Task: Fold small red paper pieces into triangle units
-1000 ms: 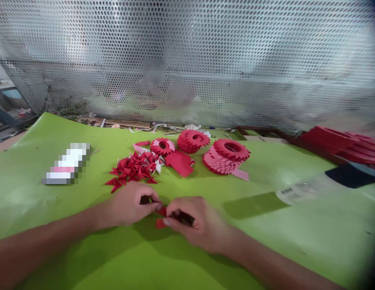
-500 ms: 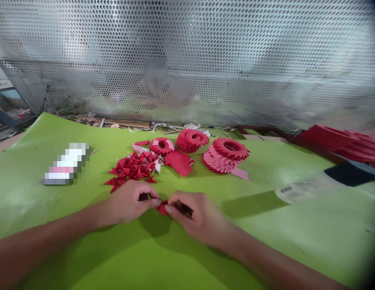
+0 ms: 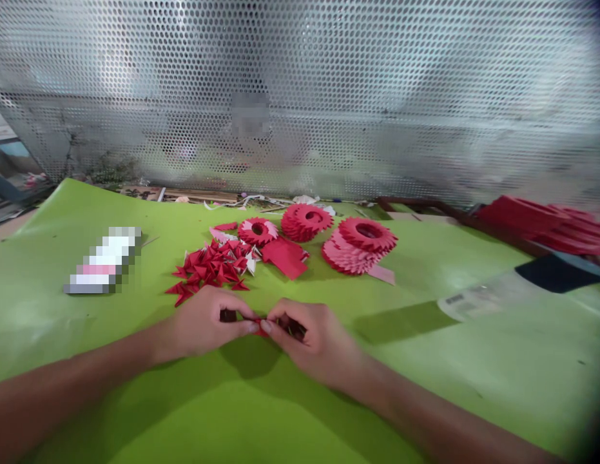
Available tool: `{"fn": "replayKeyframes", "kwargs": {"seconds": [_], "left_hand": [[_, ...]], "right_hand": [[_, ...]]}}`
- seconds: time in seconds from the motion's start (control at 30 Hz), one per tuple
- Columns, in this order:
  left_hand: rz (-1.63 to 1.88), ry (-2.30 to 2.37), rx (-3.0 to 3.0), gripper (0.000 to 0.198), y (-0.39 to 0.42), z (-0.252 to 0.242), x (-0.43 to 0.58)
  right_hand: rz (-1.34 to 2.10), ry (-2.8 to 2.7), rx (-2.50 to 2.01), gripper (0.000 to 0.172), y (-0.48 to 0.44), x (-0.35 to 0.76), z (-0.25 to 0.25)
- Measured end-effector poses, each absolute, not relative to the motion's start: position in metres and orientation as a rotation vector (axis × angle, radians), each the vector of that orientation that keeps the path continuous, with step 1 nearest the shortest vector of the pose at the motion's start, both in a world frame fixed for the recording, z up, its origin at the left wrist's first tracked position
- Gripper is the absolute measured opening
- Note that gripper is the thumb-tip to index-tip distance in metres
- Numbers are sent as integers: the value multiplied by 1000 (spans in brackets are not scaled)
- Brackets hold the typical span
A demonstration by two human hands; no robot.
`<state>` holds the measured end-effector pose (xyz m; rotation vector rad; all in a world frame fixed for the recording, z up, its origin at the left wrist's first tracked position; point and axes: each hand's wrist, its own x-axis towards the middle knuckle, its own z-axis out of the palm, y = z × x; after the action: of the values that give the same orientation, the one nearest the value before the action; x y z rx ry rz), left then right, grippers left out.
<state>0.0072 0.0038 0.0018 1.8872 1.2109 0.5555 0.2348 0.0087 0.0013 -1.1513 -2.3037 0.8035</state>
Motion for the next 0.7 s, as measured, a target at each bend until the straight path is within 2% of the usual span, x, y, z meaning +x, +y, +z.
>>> {"fn": "replayKeyframes", "kwargs": {"seconds": [0.2, 0.7], "left_hand": [[608, 1248, 1923, 18, 4, 0, 7], [684, 1258, 2052, 22, 4, 3, 7]], "right_hand": [[771, -2318, -1119, 21, 10, 235, 1], [629, -2338, -1049, 17, 9, 231, 3]]}}
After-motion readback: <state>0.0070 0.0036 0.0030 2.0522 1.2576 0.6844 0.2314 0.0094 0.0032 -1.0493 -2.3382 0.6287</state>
